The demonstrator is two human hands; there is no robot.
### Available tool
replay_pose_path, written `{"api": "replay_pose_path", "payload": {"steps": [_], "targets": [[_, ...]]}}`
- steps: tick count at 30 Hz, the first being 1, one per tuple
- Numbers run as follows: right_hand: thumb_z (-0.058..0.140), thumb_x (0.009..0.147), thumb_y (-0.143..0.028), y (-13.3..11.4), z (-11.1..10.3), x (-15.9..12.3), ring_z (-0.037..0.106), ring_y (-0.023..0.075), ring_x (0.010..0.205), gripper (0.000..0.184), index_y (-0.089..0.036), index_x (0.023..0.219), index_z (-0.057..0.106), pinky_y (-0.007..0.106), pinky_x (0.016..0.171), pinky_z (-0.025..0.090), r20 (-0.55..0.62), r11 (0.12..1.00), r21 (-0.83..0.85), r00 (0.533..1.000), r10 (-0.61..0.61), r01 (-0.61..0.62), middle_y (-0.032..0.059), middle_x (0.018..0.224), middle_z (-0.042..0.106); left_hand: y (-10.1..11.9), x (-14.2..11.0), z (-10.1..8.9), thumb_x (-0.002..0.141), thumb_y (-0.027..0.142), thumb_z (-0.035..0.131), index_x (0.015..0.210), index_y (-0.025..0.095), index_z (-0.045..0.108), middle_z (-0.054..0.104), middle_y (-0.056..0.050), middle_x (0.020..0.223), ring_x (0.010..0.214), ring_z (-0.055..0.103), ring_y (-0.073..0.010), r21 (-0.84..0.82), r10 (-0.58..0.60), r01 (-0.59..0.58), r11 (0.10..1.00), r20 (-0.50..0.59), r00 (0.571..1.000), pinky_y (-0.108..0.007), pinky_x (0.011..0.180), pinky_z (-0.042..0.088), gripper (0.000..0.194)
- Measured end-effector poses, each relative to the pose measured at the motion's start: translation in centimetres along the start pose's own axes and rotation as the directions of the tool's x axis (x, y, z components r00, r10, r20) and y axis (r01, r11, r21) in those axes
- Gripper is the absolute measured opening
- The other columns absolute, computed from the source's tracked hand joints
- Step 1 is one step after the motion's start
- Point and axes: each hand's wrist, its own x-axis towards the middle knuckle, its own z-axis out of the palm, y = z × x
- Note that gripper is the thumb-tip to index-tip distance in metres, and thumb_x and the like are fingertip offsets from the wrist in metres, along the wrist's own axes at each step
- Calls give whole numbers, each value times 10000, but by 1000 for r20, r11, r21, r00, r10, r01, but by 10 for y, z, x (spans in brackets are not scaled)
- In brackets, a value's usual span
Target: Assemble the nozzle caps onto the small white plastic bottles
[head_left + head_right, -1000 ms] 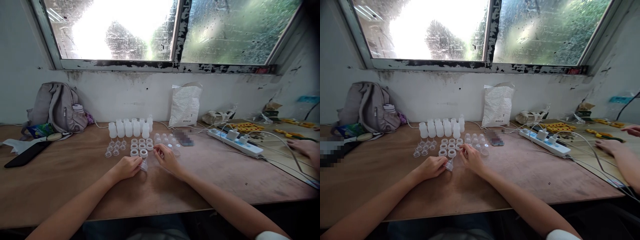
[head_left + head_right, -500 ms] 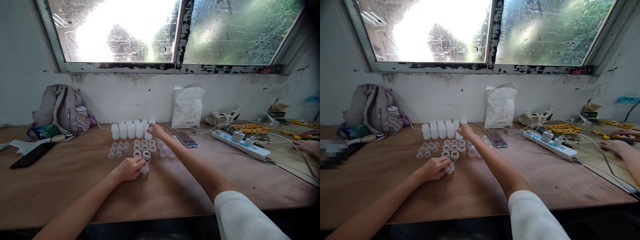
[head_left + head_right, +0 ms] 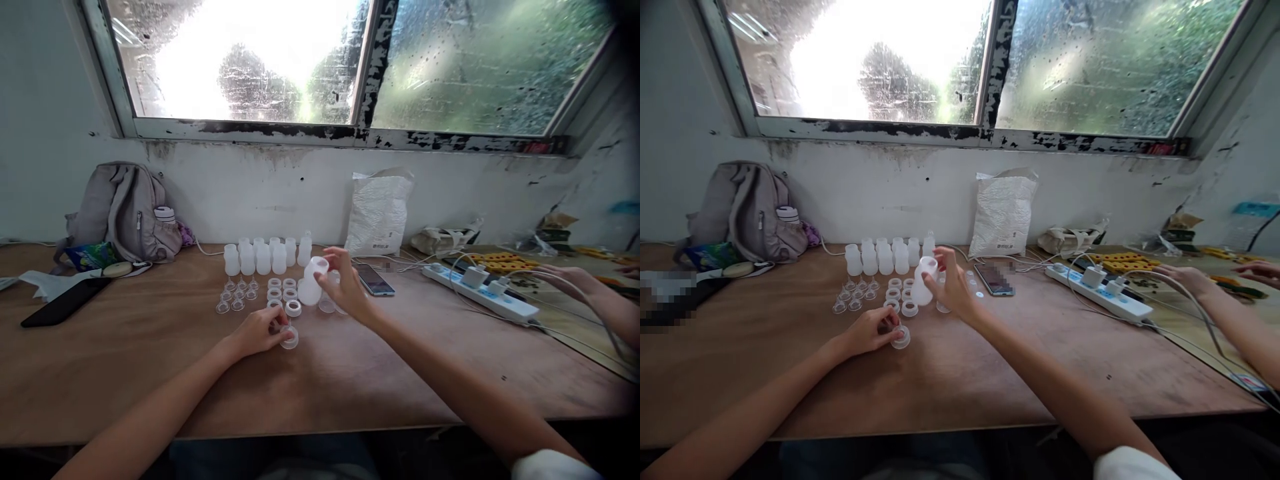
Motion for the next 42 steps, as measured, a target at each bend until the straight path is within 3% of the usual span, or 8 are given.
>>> {"api": "replay_pose_path", "payload": {"steps": [3, 5, 10, 14, 19, 23, 32, 42], "targets": [[549, 738, -276, -6, 2, -30, 536, 199, 840, 453, -207, 1121, 318, 345, 750, 441, -16, 995, 5, 995, -102, 102, 86, 943, 536, -1, 1, 5, 723, 384, 576, 875, 193, 549, 586, -11, 823, 733, 547, -136, -36, 19, -20, 999, -39, 999, -251, 666, 443, 245], [560, 729, -258, -5, 8, -44, 532, 210, 874, 469, -208, 1129, 319, 356, 766, 440, -25, 988, 18, 988, -151, 151, 97, 981, 525, -1, 4, 5, 761, 364, 535, 865, 186, 562, 592, -21, 833, 746, 550, -136, -83, 20, -32, 996, -148, 989, -256, 678, 450, 208], [549, 746, -246, -2, 23, -56, 534, 198, 871, 493, -207, 1159, 284, 352, 750, 458, 101, 987, 142, 991, -86, 71, 100, 998, 511, 8, 17, -14, 811, 333, 471, 897, 168, 550, 594, -45, 907, 816, 566, -140, -258, -121, -3, 966, -465, 877, -255, 702, 475, 202], [552, 753, -253, -5, 27, -57, 548, 173, 842, 509, -225, 1166, 255, 337, 740, 474, 213, 953, 297, 977, 2, -67, 63, 942, 532, 27, 32, -30, 807, 328, 478, 891, 170, 559, 604, -34, 894, 788, 575, -135, -260, -64, -49, 964, -411, 909, -251, 707, 480, 196], [590, 727, -266, -8, 27, -61, 545, 179, 920, 588, -255, 1198, 239, 357, 795, 472, 281, 913, 358, 955, 94, -195, 62, 1036, 512, 42, 48, -23, 789, 333, 499, 844, 173, 577, 609, -27, 832, 732, 557, -135, -160, -1, -55, 986, -331, 944, -266, 695, 469, 186], [592, 728, -270, -10, 27, -63, 554, 180, 923, 574, -262, 1201, 267, 367, 801, 479, 230, 908, 372, 967, 110, -192, 67, 1048, 516, 37, 49, -12, 785, 329, 500, 844, 178, 574, 603, -25, 833, 752, 553, -141, -161, -47, -8, 987, -335, 941, -276, 704, 465, 178], [555, 768, -261, -12, 30, -62, 584, 172, 897, 486, -262, 1196, 325, 347, 751, 504, 219, 914, 379, 974, 62, -144, 71, 1063, 557, 23, 34, 16, 720, 287, 600, 1099, 194, 446, 535, -74, 1073, 961, 534, -182, -478, -155, -30, 878, -342, 927, -318, 815, 449, 420], [573, 756, -291, -6, 41, -66, 603, 190, 900, 395, -253, 1104, 391, 343, 719, 519, 162, 904, 393, 980, 114, -170, 74, 1056, 578, 26, 31, 23, 734, 263, 575, 1078, 214, 415, 535, -66, 1060, 971, 538, -188, -489, -187, -33, 872, -396, 899, -314, 808, 444, 382]]}}
